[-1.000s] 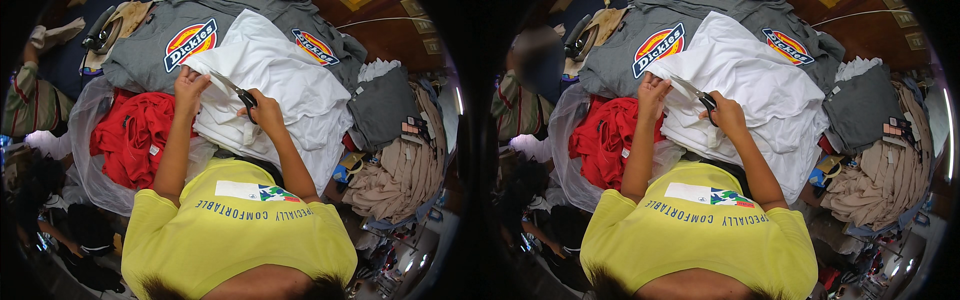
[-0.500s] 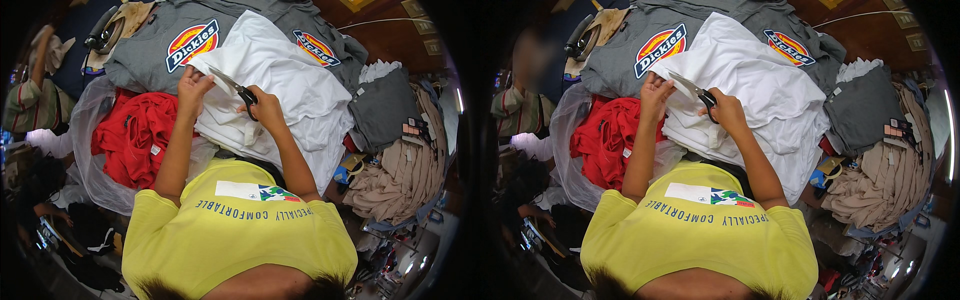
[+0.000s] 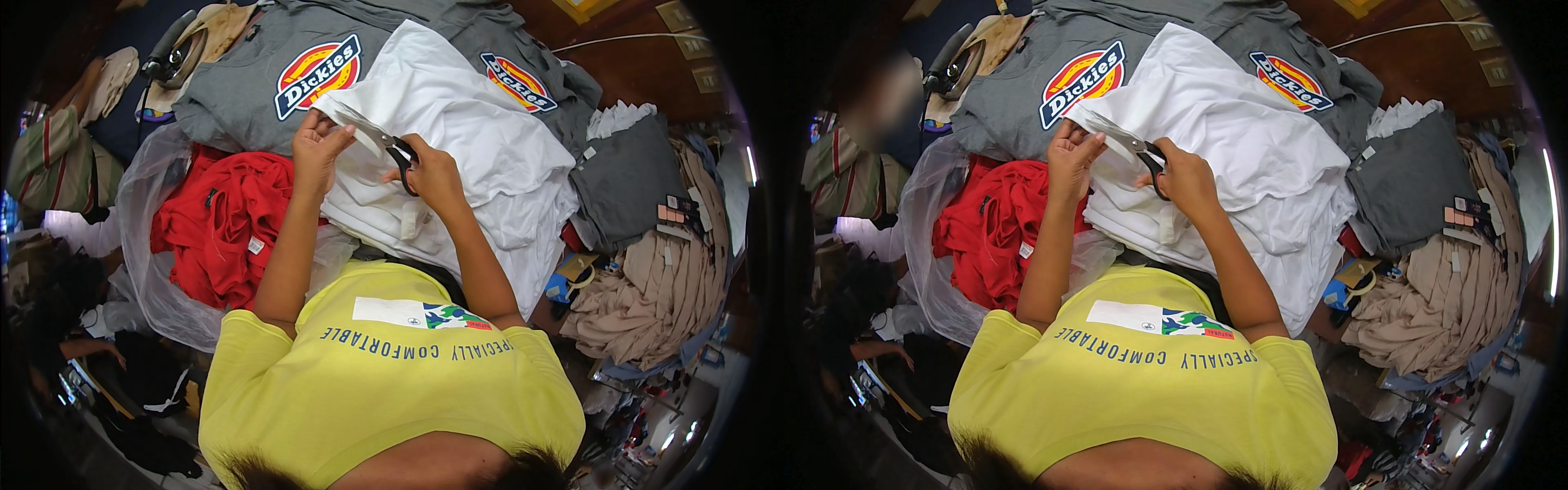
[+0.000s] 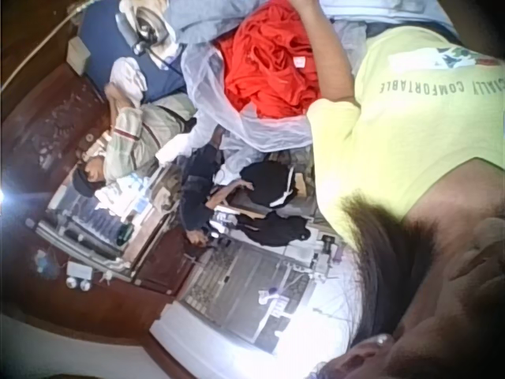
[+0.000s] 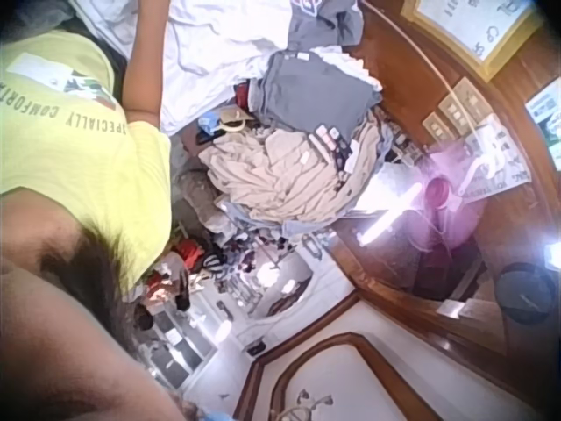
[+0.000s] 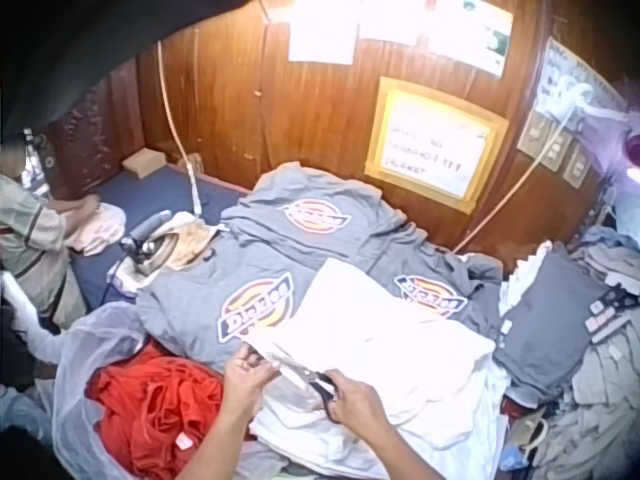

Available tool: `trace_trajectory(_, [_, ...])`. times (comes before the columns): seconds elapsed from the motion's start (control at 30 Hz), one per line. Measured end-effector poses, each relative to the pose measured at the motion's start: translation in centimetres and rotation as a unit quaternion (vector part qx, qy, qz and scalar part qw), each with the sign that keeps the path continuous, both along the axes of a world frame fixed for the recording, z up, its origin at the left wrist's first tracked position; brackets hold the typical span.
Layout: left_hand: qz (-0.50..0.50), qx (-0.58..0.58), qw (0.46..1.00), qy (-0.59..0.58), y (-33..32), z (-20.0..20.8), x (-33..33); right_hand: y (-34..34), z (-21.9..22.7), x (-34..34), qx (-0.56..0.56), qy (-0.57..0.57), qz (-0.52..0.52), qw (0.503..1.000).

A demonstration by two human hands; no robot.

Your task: The person folds gray and white t-shirts on a wooden table, uses shears to trim a loose thread from one of the white shirts, and stacks the folded items into a pile.

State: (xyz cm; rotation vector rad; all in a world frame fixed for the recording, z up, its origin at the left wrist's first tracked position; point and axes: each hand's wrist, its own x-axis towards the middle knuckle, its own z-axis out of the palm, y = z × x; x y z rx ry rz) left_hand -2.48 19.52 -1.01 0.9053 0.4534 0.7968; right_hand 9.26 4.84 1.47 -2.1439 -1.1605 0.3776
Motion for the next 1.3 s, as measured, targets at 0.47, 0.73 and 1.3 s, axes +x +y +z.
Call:
trace_trajectory(0.47, [0.001,0.013,1.0,-0.005,-0.2,-0.7,-0.1,0.3,0.8,-0.6,0.034,-0.049,0.01,0.998])
trace_trajectory(0.73, [0.004,-0.027,1.0,0.007,-0.4,-0.5,-0.1,-1.0,-0.8,0.1,0.046,0.066,0.025,0.996])
trace_trajectory(1.3, [-0.002,0.016,1.0,-0.005,-0.2,0.4,-0.5,-0.5,0.3,0.5,0.015,0.024,0.026,0.999])
